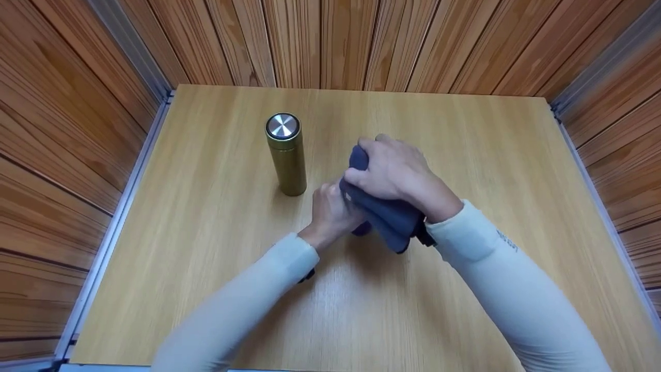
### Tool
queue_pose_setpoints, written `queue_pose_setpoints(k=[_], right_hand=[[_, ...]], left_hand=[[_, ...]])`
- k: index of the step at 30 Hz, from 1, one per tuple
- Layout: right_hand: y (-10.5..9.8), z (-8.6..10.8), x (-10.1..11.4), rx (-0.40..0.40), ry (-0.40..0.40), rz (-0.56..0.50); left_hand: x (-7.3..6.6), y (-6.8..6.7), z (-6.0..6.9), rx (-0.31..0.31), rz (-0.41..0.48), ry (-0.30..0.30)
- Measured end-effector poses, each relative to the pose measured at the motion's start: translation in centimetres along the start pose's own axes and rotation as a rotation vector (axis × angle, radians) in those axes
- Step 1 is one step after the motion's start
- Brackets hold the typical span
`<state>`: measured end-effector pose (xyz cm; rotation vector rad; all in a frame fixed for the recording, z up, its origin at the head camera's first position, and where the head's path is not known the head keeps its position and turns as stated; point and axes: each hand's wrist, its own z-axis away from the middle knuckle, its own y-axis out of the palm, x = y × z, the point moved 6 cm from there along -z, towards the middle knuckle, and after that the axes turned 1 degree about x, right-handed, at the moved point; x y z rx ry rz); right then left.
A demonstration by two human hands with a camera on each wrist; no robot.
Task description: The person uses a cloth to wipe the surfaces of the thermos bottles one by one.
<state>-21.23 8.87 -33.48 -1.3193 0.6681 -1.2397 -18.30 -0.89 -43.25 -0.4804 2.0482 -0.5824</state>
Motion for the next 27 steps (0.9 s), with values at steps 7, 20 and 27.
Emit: queue_pose_setpoints(k=[7,20,27], right_hand=[[-0.2,-0.2,-1.1,-0.095,-0.02,-0.203],[0.7,2.3,-3.4,-0.642,0.0,-0.638],[3.1,4.5,-3.3,-0.853,-0.097,-0.611]], left_hand=[[-0.1,-0.3,-0.1,-0.046,-0.027,0.011],[-0.1,-0.4,0.0,-0.075,-0.021,-0.011],[-0.1,-0.4,-0.1,-0.053,-0.001,-0.006]])
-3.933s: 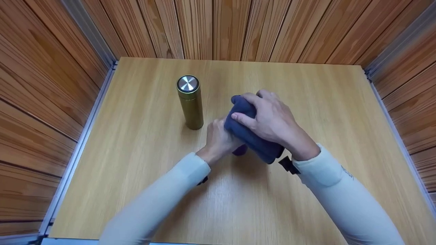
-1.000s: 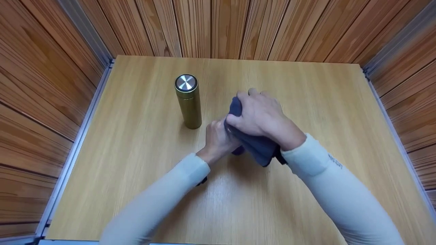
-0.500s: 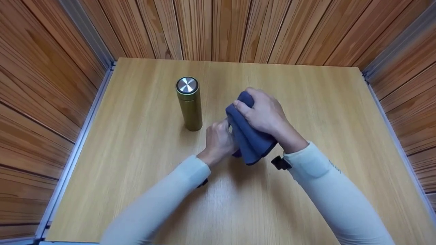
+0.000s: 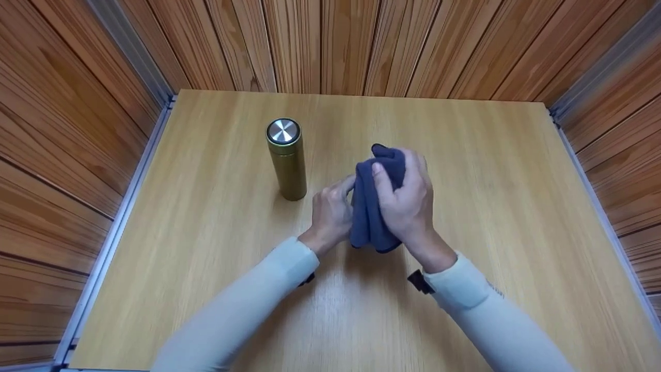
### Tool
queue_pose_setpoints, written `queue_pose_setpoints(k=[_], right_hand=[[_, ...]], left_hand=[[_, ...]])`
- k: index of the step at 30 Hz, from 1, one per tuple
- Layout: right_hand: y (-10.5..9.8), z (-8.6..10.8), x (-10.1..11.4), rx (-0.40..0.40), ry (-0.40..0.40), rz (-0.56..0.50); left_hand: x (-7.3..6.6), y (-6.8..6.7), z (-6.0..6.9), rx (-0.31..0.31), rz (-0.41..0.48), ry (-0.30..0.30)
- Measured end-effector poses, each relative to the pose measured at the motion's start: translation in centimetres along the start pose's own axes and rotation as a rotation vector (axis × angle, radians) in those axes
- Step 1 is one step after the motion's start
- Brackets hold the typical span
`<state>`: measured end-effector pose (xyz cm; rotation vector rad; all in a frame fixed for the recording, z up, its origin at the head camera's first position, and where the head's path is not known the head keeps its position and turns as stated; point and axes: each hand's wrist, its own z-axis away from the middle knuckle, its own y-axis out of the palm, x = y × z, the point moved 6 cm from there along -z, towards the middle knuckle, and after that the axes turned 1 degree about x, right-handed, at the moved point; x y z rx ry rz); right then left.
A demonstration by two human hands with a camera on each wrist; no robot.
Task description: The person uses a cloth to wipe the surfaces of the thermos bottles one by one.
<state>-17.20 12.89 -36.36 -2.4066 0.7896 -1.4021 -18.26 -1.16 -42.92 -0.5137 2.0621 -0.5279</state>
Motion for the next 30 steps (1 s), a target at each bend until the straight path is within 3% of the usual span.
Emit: queue_pose_setpoints(k=[3,6,13,17,23,27,30], right_hand=[[0.4,1.3,-0.2,0.032,-0.066,0.059],[0.7,1.9,-0.6,0.042,-0.131,0.052],[-0.1,1.5,-1.4,-0.042,-0.207,-0.14],[-0.7,0.9,-1.4,-0.03,-0.152,-0.261],[-0.8,0.2,-3.6,0.057,0.027,-0.445],[-0.5,0.1,-4.4,0.108,0.124,-0.498],[-0.2,0.1,-4.7,0.153,0.165,-0.477]], left_hand=[[0.1,-0.1,0.1,-0.007,-0.011,0.011],[0.1,-0.2,0.2,-0.002,-0.001,0.013],[0.0,0.1,0.0,0.039,0.008,-0.012],[-0.2,0.1,-0.2,0.04,-0.004,-0.017],[-0.3,0.2,-0.1,0.047,0.0,-0.055],[-0.3,0.1,-0.1,0.009,0.039,-0.046],[-0.1,-0.1,0.0,-0.015,0.08,-0.057]])
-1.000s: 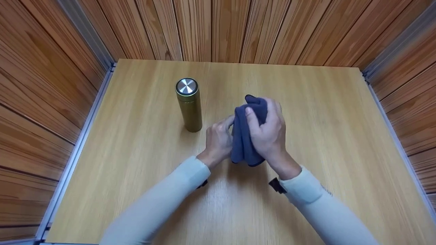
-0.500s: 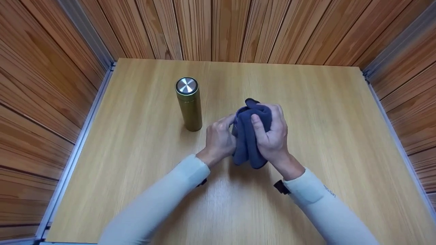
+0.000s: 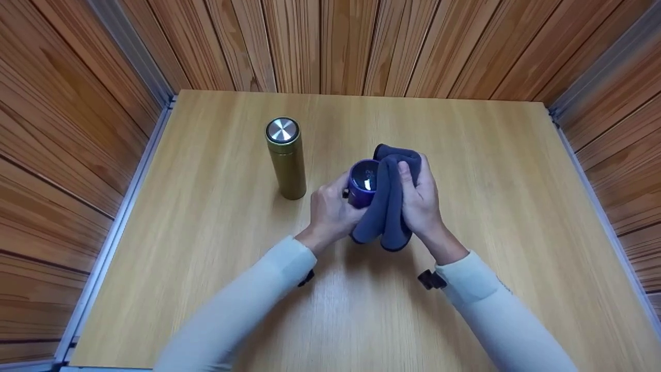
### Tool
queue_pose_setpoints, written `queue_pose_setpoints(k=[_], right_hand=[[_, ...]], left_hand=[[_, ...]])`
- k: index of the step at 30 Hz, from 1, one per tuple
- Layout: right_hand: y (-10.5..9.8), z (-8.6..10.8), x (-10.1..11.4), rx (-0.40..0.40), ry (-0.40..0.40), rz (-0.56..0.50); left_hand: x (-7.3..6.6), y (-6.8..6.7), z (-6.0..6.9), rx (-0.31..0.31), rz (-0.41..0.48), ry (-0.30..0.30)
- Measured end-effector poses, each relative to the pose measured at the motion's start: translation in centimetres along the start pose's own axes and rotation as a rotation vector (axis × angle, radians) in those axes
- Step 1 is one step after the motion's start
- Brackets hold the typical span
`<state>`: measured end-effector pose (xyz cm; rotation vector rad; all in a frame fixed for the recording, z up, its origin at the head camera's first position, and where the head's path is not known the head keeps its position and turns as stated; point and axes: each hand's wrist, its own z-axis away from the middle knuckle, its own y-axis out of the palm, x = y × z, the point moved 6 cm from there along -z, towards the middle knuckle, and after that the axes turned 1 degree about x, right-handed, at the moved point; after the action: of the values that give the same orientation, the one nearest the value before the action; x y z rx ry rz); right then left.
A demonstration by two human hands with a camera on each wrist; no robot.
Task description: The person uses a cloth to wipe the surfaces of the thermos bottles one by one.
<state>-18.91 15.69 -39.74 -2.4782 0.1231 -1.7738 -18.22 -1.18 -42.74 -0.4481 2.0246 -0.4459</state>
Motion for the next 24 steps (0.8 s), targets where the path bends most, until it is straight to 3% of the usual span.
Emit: queue_pose_setpoints(k=[7,15,24], right_hand=[[0.5,-0.5,-0.4,0.081,0.05,0.112],[0.6,-0.3,-1.3,0.169,0.093,0.209],[-0.4,0.6,-2.6,0.226,0.127,0.264]], left_hand=[[0.4,-1.0,0.0,0.002,0.191,-0.116],[0.1,-2.3,-0.5,-0.063,0.391,-0.169],[0.3,-3.0,-0.6,-0.094,0.527,-0.299]])
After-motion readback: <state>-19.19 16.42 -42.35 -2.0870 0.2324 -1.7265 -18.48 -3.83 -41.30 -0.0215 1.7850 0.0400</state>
